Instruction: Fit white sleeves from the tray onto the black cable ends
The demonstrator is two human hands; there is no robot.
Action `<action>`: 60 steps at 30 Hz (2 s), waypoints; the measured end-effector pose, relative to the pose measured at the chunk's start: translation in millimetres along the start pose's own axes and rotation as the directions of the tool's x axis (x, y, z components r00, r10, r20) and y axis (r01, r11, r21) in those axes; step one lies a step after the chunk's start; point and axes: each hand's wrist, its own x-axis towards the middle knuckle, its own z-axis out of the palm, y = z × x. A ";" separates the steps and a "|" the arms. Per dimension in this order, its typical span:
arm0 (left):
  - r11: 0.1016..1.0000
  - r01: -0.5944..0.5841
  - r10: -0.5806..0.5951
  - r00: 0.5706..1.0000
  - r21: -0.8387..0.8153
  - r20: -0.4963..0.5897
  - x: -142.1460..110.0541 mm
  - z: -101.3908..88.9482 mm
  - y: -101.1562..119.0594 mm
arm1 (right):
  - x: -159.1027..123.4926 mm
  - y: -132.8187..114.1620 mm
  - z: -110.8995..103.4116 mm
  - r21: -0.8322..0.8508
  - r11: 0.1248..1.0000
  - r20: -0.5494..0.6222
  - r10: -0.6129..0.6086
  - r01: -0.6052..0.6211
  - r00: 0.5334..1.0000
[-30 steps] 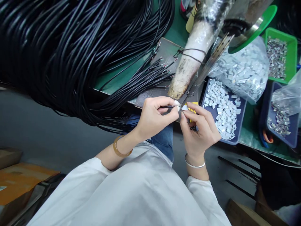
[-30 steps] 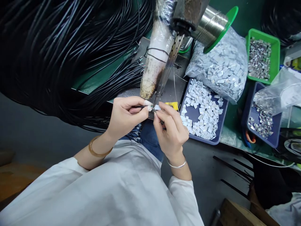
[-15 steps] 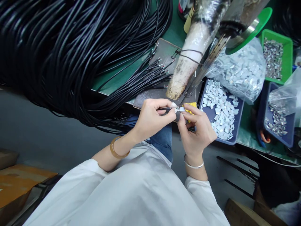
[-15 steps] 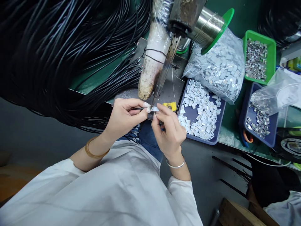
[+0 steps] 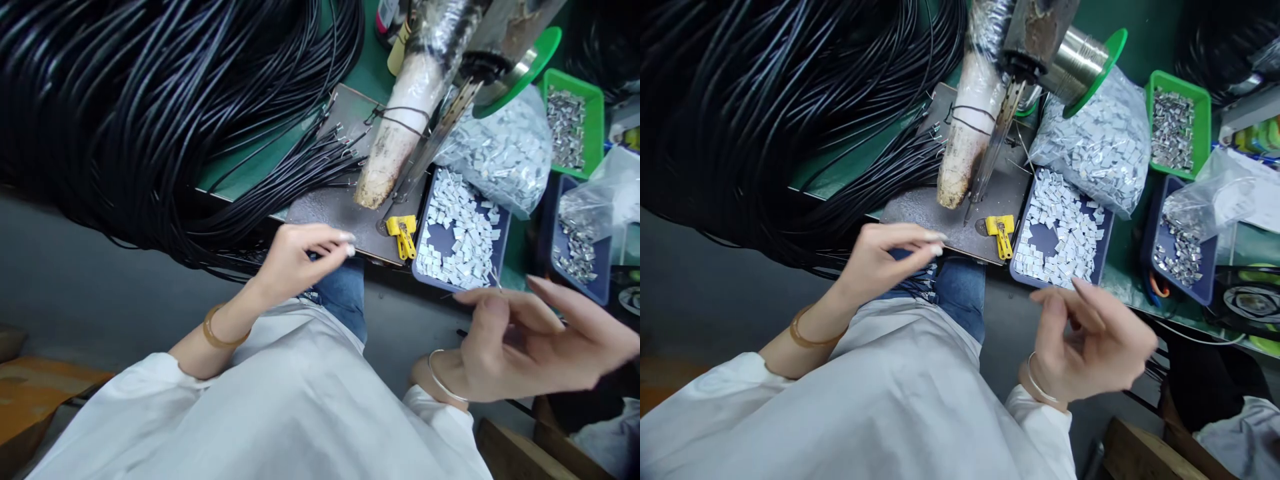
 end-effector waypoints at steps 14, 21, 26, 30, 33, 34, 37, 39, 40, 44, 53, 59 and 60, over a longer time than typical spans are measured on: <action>0.977 -0.082 0.160 0.889 0.196 -0.429 49.2 -39.8 -33.2 | 76.6 80.5 45.9 -0.383 0.913 0.448 0.050 0.141 0.893; 0.965 -0.147 0.103 0.974 -0.219 -0.200 14.3 -43.4 7.0 | 74.2 68.2 25.3 -0.518 0.844 0.511 0.171 0.143 0.842; 0.894 0.205 0.090 0.790 -0.399 0.607 9.6 -15.2 28.1 | 81.8 70.6 26.2 -0.452 0.882 0.576 0.175 0.133 0.798; 0.764 0.330 -0.110 0.914 -0.555 0.391 11.6 16.0 16.8 | 78.6 74.1 25.4 -0.402 0.916 0.542 0.255 -0.020 0.800; 0.707 0.330 -0.181 0.939 -0.625 0.292 10.8 28.7 6.0 | 69.6 75.1 25.0 -0.351 0.932 0.502 0.268 -0.090 0.822; 0.701 0.330 -0.190 0.941 -0.632 0.281 10.4 30.7 3.6 | 66.2 75.1 25.3 -0.341 0.936 0.486 0.259 -0.092 0.835; 0.705 0.321 -0.204 0.946 -0.632 0.252 9.4 33.4 1.0 | 56.4 72.2 27.3 -0.320 0.946 0.419 0.191 -0.052 0.888; 0.724 0.302 -0.212 0.953 -0.620 0.216 9.2 34.6 2.4 | 49.8 65.7 28.7 -0.267 0.962 0.323 0.138 -0.050 0.936; 0.737 0.289 -0.214 0.957 -0.611 0.195 9.3 35.2 3.8 | 46.2 60.4 29.4 -0.211 0.975 0.262 0.128 -0.073 0.957; 0.784 0.241 -0.206 0.970 -0.572 0.128 9.5 37.2 10.3 | 28.3 26.7 33.7 0.112 0.984 0.034 0.139 -0.142 0.990; 0.755 0.311 -0.157 0.941 -0.577 0.301 9.2 30.9 13.0 | -0.3 -17.1 61.6 0.424 0.904 0.169 -0.013 -0.061 0.986; 0.773 0.325 -0.151 0.928 -0.545 0.340 9.2 29.0 12.8 | -2.0 -10.8 68.6 0.535 0.828 0.261 0.025 -0.166 0.965; 0.778 0.329 -0.152 0.925 -0.535 0.348 9.4 28.4 13.2 | -2.3 -10.6 68.3 0.536 0.828 0.262 0.025 -0.167 0.965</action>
